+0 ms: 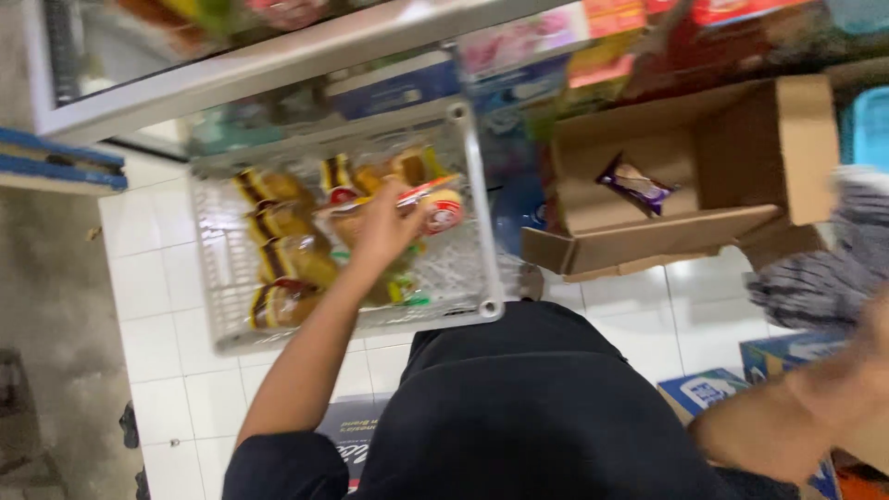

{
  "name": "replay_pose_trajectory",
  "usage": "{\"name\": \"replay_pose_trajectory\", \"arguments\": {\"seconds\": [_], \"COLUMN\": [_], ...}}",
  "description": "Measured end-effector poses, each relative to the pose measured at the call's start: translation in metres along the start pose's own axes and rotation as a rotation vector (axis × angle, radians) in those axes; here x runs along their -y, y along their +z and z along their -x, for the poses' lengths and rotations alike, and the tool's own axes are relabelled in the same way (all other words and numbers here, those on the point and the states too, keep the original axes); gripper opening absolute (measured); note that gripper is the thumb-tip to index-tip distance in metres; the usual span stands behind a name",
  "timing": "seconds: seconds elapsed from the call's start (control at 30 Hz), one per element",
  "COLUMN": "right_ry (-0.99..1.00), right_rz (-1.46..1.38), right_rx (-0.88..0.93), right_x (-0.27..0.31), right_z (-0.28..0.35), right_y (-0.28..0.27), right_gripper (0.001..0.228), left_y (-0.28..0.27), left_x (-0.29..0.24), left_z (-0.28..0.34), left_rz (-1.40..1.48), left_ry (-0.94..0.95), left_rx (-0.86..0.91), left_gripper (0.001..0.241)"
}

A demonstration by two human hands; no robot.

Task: Organizing and wiping down snack packages from a cardboard box into a plastic display basket.

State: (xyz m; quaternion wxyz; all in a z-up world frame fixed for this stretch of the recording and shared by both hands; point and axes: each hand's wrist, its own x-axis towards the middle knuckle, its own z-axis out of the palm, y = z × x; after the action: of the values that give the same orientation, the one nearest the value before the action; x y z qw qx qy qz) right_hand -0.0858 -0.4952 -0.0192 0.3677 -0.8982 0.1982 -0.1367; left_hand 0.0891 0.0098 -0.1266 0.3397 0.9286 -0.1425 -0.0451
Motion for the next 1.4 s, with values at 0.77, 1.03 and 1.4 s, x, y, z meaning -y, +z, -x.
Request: {"name": "replay_pose_trajectory", "arguments": {"seconds": [0.77,1.03,1.4], "right_ry": [0.429,0.182,-0.365], "right_rz": [0.676,0.764,0.596], "right_rx": [0.821,0.780,0.671], "right_x": [-0.305,-0.303,0.083], "right_z": [-0.143,-0.169,-0.058], "right_y": [0.360,0.329,0.028], "right_gripper": [0.048,0.041,0.059], "left_y": [-0.055,-0.047,-0.031], "left_x": [-0.137,-0.156,-0.169], "left_z": [0.046,0.045,0.032], "left_rz": [-0.104,0.013,0.499], "left_ry": [-0.267,-0.144,0.040], "left_rx": [-0.287,-0.306,-0.040], "left_gripper": [0.028,0.023,0.038]}}
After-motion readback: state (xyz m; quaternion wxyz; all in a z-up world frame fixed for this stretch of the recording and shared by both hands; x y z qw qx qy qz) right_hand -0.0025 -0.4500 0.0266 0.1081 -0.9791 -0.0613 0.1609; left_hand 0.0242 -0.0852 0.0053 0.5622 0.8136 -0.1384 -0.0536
